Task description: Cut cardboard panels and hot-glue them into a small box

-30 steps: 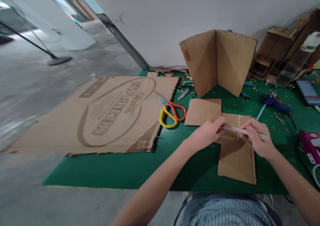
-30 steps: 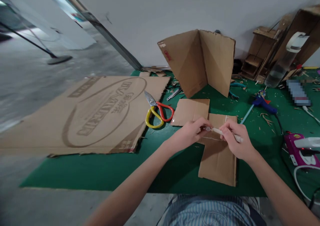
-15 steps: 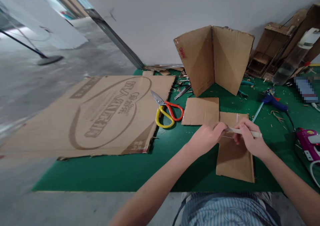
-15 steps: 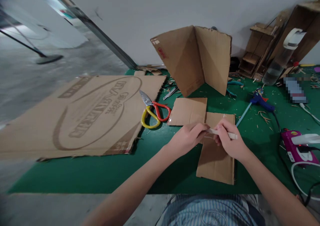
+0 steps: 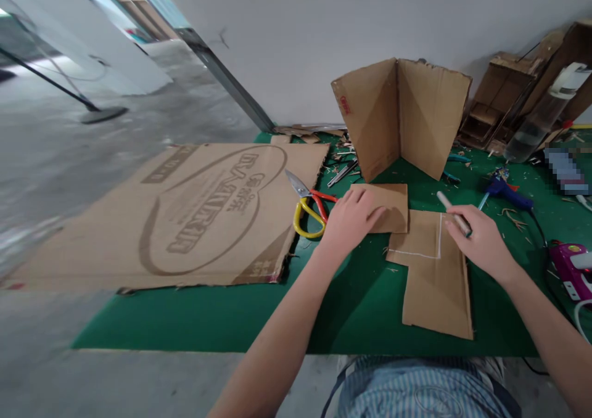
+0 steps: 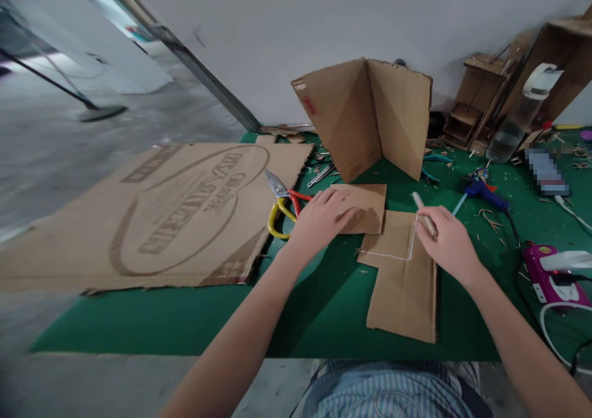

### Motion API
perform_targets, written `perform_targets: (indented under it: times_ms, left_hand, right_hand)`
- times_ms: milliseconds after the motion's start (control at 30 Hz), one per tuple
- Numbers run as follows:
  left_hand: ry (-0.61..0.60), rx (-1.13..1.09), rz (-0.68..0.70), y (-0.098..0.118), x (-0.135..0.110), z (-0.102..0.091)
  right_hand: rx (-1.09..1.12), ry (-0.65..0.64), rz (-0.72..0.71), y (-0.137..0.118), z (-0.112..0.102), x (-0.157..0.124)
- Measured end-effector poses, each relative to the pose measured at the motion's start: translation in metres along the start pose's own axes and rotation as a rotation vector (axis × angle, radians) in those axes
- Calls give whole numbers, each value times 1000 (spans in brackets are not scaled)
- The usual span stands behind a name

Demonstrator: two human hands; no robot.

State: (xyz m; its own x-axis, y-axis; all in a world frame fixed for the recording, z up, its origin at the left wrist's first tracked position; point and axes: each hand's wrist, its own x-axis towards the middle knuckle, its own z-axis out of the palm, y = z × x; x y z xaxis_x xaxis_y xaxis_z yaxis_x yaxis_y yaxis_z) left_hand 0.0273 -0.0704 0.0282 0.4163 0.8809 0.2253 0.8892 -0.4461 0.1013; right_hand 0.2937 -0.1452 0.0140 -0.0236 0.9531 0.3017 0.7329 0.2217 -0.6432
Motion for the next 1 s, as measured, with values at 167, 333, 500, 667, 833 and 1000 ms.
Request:
perform_targets:
  times_ms: [167,333,500,667,833,1000]
  left_hand:
    - [-80,86,-170,-10,0,10]
    - [-54,15,-263,-12,1,19]
    - [-82,-105,-279,-20,2,21]
    - [-100,-212,-170,-19,4,14]
    - [68,-66,-378,-39,4,11]
    - [-29,92,-697,-60,2,13]
  right_hand:
    - [-671,-73,-52,9,-2,26]
    - [-931,-103,31,6,11,43]
    - [-943,-55,65,18,13,46]
    - [-910,74,24,29,9,52]
    - [-805,20,-55,27,13,47]
    - [-807,-88,-123,32,21,43]
